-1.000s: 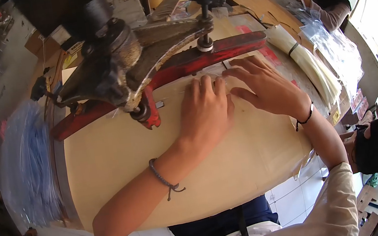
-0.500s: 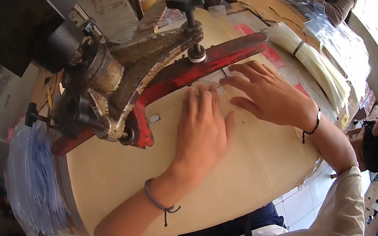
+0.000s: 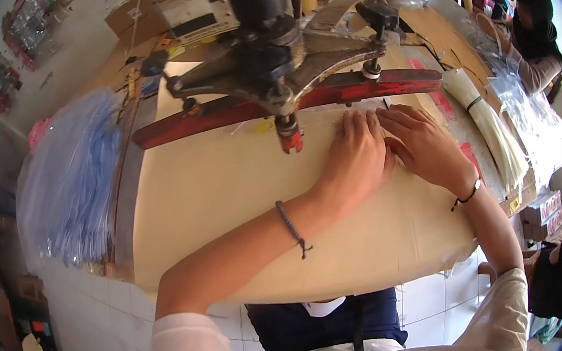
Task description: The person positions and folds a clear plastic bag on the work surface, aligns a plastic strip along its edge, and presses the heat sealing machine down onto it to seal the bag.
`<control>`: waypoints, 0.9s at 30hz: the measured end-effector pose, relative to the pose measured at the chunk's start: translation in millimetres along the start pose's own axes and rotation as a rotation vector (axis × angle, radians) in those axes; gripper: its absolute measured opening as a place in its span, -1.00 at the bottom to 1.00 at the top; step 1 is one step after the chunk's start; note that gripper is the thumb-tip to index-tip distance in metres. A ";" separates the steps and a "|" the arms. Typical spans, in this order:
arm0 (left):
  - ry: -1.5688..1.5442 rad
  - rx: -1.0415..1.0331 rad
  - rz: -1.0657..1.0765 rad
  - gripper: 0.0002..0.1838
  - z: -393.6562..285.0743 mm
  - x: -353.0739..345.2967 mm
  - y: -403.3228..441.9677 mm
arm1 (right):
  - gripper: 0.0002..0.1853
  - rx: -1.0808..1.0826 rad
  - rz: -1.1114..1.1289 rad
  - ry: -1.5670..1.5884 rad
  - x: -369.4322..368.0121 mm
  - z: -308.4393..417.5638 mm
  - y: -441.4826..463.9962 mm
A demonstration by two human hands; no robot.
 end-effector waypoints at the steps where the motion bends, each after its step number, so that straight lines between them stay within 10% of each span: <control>1: -0.005 0.003 0.013 -0.36 -0.1 1.3 0.3 | -0.57 0.009 -0.018 -0.013 -0.5 -0.3 0.7; 27: 0.123 0.091 0.153 -0.30 55.4 34.5 -47.4 | -0.65 -0.014 -0.024 0.052 5.6 -0.4 10.6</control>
Point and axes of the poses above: each hand's wrist, its own y-axis towards the middle knuckle, its own x-axis out of the back of the hand, z = x × y, the point moved 4 cm from there along y, towards the middle knuckle, and after that the axes turned 11 degrees about y, right-handed, at the moved point
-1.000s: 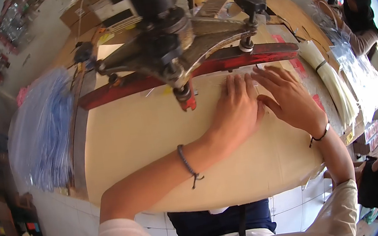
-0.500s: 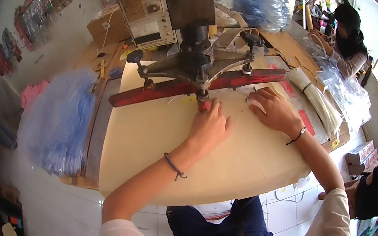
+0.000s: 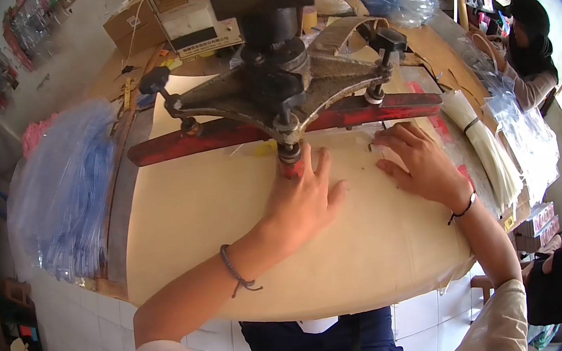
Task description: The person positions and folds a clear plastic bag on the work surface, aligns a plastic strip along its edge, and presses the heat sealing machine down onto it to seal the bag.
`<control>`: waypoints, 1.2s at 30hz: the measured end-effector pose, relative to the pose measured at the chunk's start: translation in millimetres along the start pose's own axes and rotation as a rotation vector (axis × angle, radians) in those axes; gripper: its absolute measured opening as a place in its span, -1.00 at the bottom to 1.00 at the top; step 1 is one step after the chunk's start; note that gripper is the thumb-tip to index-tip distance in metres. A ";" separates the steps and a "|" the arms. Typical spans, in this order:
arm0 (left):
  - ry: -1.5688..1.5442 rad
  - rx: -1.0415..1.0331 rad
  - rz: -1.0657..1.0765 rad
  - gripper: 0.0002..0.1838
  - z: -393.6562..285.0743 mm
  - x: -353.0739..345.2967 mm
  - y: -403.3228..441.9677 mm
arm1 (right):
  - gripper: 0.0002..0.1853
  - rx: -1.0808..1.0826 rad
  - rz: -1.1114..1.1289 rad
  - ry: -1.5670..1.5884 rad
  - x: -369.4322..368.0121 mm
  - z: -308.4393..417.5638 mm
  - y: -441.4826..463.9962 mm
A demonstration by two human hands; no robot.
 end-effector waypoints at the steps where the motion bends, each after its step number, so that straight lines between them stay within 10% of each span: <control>1: -0.010 -0.004 -0.010 -0.29 0.1 -1.3 -0.7 | -0.65 0.005 0.005 0.008 1.7 -0.5 0.4; 13: 0.262 -0.061 -0.280 -0.22 -3.4 4.5 -2.9 | -0.64 0.062 0.033 0.021 2.3 -4.8 -5.0; 19: 0.098 0.031 0.052 -0.22 -0.3 0.8 1.6 | -0.57 0.020 -0.023 0.027 1.4 3.7 -5.5; 36: -0.060 -0.004 0.016 -0.35 81.0 22.1 -30.2 | -0.60 0.014 -0.019 -0.088 -5.2 5.7 0.5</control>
Point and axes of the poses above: each hand's wrist, its own y-axis towards the middle knuckle, its own x-axis out of the back of the hand, z = x × y, the point moved 4 cm from there along y, towards the middle knuckle, and after that the axes turned 11 degrees about y, right-handed, at the moved point
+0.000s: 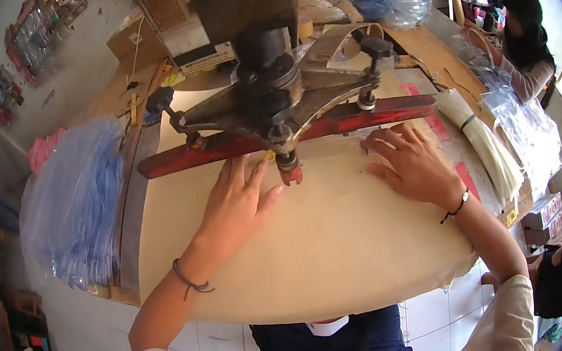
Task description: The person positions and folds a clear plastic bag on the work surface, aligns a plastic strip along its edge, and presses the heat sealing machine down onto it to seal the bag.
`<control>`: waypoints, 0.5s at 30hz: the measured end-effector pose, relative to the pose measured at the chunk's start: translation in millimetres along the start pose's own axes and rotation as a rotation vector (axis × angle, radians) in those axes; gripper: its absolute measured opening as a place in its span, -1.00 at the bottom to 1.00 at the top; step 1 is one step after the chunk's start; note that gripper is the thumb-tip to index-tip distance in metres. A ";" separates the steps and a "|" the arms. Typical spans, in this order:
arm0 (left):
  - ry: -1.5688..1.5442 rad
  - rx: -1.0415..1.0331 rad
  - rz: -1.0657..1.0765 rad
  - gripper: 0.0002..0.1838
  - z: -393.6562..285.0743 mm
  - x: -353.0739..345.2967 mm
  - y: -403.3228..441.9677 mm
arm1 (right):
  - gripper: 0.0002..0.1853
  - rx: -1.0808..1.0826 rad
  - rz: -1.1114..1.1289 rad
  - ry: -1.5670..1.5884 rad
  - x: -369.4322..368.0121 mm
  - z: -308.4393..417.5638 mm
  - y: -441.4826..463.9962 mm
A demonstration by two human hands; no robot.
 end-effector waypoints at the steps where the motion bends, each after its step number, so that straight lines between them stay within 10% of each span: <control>1: -0.002 0.030 0.021 -0.37 4.2 0.1 -1.3 | -0.60 -0.012 0.007 0.000 -0.4 -0.5 1.7; 15: 0.067 -0.001 0.110 -0.43 14.4 4.1 -12.2 | -0.66 -0.005 0.068 0.050 0.7 -9.6 13.7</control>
Point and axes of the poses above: each hand's wrist, its own y-axis towards the middle knuckle, its own x-axis out of the back of the hand, z = x × y, the point moved 4 cm from there along y, towards the middle knuckle, and after that the axes turned 11 degrees about y, right-handed, at the moved point
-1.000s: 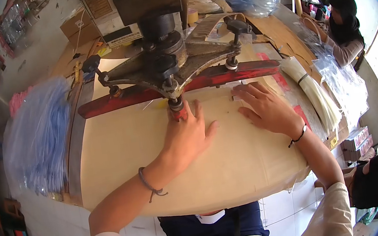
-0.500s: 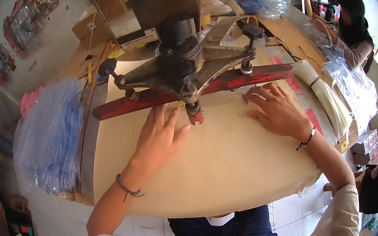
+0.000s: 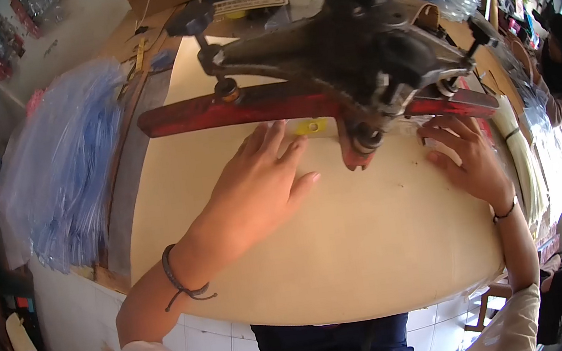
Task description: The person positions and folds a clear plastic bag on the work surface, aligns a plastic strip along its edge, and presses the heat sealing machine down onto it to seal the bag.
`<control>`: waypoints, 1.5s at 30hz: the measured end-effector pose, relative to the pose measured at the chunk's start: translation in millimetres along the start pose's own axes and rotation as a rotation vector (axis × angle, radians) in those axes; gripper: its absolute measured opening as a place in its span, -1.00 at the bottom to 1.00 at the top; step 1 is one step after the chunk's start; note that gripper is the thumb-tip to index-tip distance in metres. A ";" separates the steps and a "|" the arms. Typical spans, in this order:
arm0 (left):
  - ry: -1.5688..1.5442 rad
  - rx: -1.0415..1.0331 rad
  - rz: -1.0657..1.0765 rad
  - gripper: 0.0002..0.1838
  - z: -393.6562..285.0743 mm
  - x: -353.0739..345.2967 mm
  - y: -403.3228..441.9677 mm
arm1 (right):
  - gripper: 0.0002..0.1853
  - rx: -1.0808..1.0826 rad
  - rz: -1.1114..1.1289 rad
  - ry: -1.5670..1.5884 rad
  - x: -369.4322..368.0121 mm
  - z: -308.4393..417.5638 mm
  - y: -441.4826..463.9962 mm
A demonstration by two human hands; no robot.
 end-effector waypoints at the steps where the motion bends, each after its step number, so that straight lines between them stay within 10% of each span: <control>1: -0.046 0.008 0.000 -0.44 1.7 0.8 0.1 | -0.64 -0.032 0.035 0.026 0.5 -1.0 0.6; 45: -0.042 0.039 -0.029 -0.45 -3.9 2.6 -6.6 | -0.45 -0.109 0.164 0.003 -0.8 -4.0 -7.9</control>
Point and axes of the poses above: each hand's wrist, its own y-axis towards the middle knuckle, its own x-axis out of the back of the hand, z = x × y, the point moved 4 cm from there along y, towards the middle knuckle, and after that the axes turned 11 degrees about y, right-handed, at the moved point
